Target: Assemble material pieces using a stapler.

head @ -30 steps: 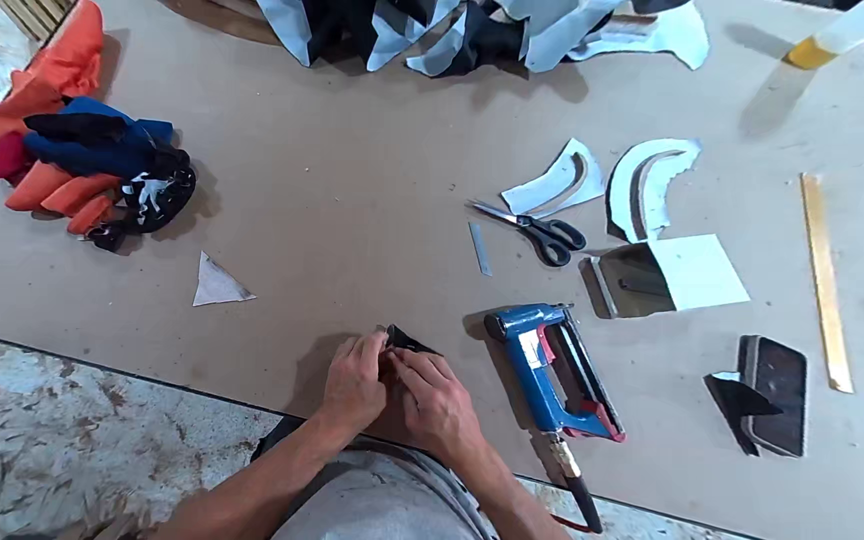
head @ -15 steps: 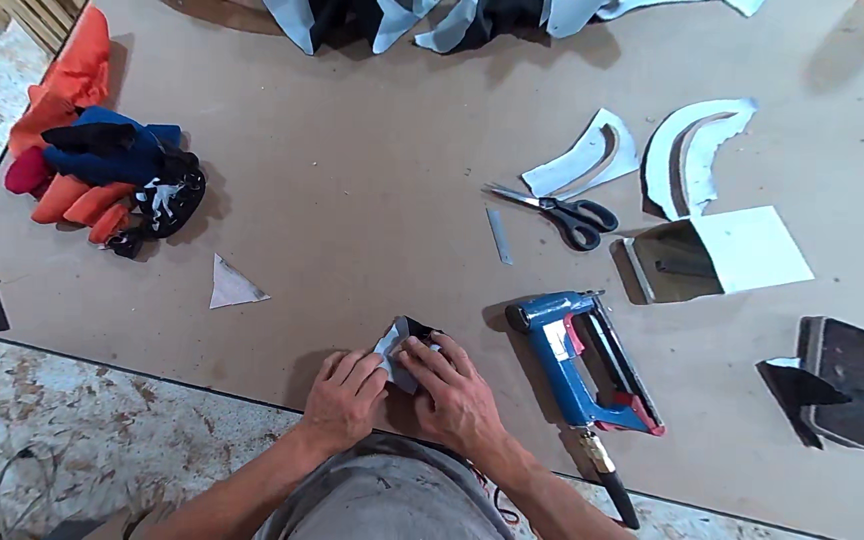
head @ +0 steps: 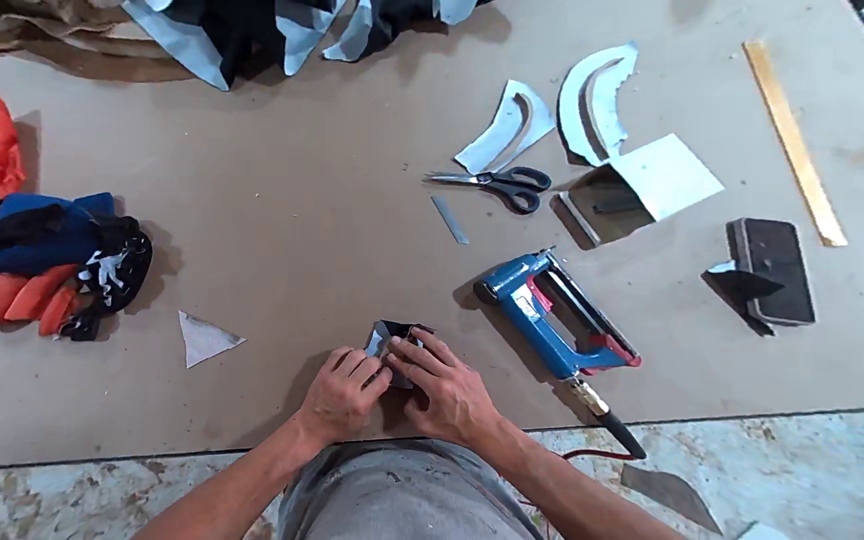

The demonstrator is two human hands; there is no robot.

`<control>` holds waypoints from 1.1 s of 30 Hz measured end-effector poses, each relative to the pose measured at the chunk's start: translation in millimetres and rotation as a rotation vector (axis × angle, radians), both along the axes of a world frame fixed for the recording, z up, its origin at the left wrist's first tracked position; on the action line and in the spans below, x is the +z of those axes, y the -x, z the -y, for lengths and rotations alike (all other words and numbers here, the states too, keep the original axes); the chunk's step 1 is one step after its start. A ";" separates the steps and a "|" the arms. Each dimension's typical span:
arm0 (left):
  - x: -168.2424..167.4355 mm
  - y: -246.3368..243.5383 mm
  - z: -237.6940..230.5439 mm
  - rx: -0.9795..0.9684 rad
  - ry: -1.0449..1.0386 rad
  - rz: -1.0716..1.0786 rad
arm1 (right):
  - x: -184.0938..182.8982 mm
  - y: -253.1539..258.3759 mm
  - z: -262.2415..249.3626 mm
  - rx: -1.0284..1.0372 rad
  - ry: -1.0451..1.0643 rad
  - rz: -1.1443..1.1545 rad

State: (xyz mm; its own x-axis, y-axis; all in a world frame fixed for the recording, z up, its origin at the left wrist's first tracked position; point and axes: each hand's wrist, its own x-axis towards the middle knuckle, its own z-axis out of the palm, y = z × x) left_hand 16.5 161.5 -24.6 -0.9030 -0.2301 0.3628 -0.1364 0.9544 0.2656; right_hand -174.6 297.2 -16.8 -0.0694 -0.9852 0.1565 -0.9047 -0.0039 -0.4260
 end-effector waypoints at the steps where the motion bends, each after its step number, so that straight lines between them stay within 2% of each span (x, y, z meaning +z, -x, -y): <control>1: 0.5 1.0 5.0 -0.040 0.006 -0.016 | -0.6 -1.3 -0.1 -0.011 0.010 -0.003; 5: 7.2 16.4 21.9 -0.226 0.009 -0.135 | -3.3 -2.5 1.4 -0.021 0.028 -0.002; 8: 12.7 32.8 32.0 -0.276 -0.040 -0.132 | -2.8 0.8 2.9 -0.027 0.050 0.063; 10: 13.2 42.0 38.1 -0.226 -0.162 -0.061 | 0.6 5.9 8.8 -0.055 0.076 0.150; 12: 12.1 50.9 40.3 -0.191 -0.367 0.031 | 3.8 12.1 12.1 -0.082 0.075 0.281; 15: 13.9 65.8 40.7 -0.201 -0.590 0.116 | 18.9 30.5 8.6 -0.093 -0.019 0.514; 16: 16.2 69.6 40.9 -0.188 -0.628 0.154 | 25.9 36.8 2.8 -0.134 -0.015 0.482; 18: 17.9 73.3 41.5 -0.169 -0.629 0.188 | 42.0 45.9 -17.6 -0.362 0.034 0.203; 20: 14.5 74.3 39.2 -0.148 -0.574 0.167 | 53.4 63.0 -35.6 -0.617 -0.077 -0.035; 22: 9.9 76.1 37.3 -0.125 -0.520 0.132 | 45.0 84.6 -43.9 -0.768 -0.210 -0.106; 25: 7.3 79.9 36.8 -0.116 -0.457 0.091 | 34.6 111.4 -39.2 -0.781 -0.306 -0.060; 28: 10.6 78.6 43.2 -0.118 -0.485 0.127 | 60.4 122.2 -30.4 -0.775 -0.441 0.014; 31: 8.6 82.3 51.0 -0.107 -0.494 0.140 | 100.1 99.7 -42.3 -0.799 -0.450 -0.015; 33: 6.5 82.4 50.9 -0.095 -0.520 0.105 | 120.0 64.3 -53.6 -0.766 -0.421 0.030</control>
State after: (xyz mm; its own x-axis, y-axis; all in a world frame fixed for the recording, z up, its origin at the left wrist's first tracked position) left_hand -65.9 110.6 -18.1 -0.9538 -0.2711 0.1297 -0.1072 0.7100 0.6961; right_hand -238.9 350.8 103.2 -0.7346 -0.6409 -0.2228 -0.5819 0.7639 -0.2789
